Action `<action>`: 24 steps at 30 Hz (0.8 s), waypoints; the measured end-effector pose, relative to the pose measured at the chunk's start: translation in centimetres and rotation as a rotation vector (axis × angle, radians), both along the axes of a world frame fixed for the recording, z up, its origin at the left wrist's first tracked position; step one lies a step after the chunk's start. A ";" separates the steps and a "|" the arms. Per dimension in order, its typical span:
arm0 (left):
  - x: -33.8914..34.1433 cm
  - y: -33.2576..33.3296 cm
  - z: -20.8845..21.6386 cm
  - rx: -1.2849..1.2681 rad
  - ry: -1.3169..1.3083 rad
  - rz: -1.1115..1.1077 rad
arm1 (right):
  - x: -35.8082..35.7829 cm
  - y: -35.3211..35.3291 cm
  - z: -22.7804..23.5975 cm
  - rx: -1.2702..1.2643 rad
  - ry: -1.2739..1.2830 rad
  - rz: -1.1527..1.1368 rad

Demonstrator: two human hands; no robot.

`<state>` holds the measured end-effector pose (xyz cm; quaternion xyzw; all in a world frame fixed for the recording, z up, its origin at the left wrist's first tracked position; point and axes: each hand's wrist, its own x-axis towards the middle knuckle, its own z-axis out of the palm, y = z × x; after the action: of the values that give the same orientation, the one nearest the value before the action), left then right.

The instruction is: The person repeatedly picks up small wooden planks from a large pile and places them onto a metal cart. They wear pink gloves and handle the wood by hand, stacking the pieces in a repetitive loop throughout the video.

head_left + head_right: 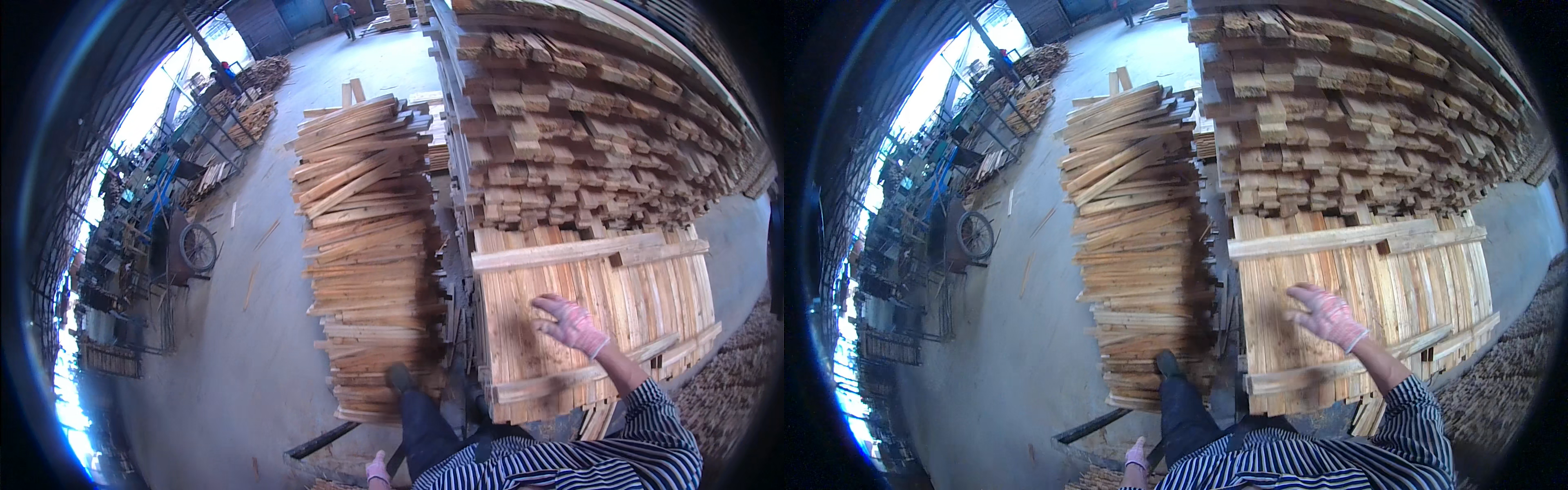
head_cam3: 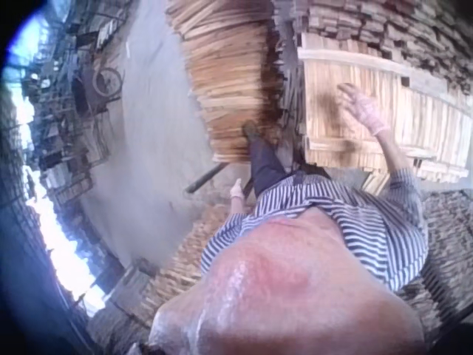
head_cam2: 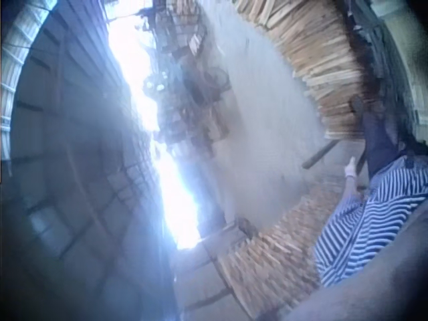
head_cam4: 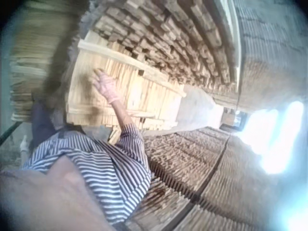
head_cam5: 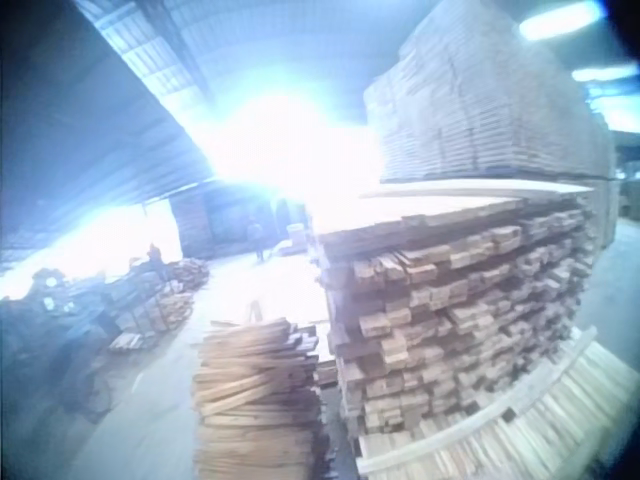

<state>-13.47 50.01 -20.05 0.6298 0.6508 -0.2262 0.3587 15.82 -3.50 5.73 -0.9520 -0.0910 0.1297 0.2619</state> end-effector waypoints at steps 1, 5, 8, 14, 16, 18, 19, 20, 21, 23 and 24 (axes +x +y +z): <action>1.5 2.1 -1.1 0.102 -0.057 -0.032 | 2.0 3.1 0.8 0.085 -0.014 0.047; 17.0 6.2 -2.0 -0.086 -0.661 -0.145 | 9.7 12.7 1.0 0.319 0.011 0.065; 38.4 4.2 2.3 -0.075 -0.643 -0.506 | 16.9 18.5 -3.3 0.350 -0.017 0.012; 71.4 0.3 7.4 -0.752 -1.245 -0.493 | 37.0 26.9 -7.6 0.344 -0.357 -0.210; 79.8 -3.1 9.3 -1.069 -1.198 -0.353 | 44.2 26.8 -8.8 0.265 -0.459 -0.297; 85.3 -5.6 10.5 -1.141 -1.085 -0.214 | 50.1 26.3 -9.0 0.149 -0.557 -0.365; 87.8 -6.0 10.4 -1.260 -1.060 -0.239 | 53.1 25.7 -8.3 0.099 -0.598 -0.378; 90.0 -6.3 10.4 -1.376 -1.036 -0.262 | 55.6 25.3 -7.7 0.072 -0.648 -0.371; 92.3 -6.4 10.2 -1.488 -1.011 -0.286 | 57.8 25.1 -7.7 -0.019 -0.674 -0.392; 95.0 -5.9 10.4 -1.623 -0.922 -0.238 | 62.2 25.5 -6.6 -0.097 -0.672 -0.419; 95.6 -5.5 9.7 -1.683 -0.868 -0.197 | 63.8 26.1 -6.5 -0.088 -0.623 -0.423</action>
<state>82.15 44.48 -10.31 0.2460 0.0285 -0.3959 0.8843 79.66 22.56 -0.79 -0.9538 0.0378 -0.2194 0.2017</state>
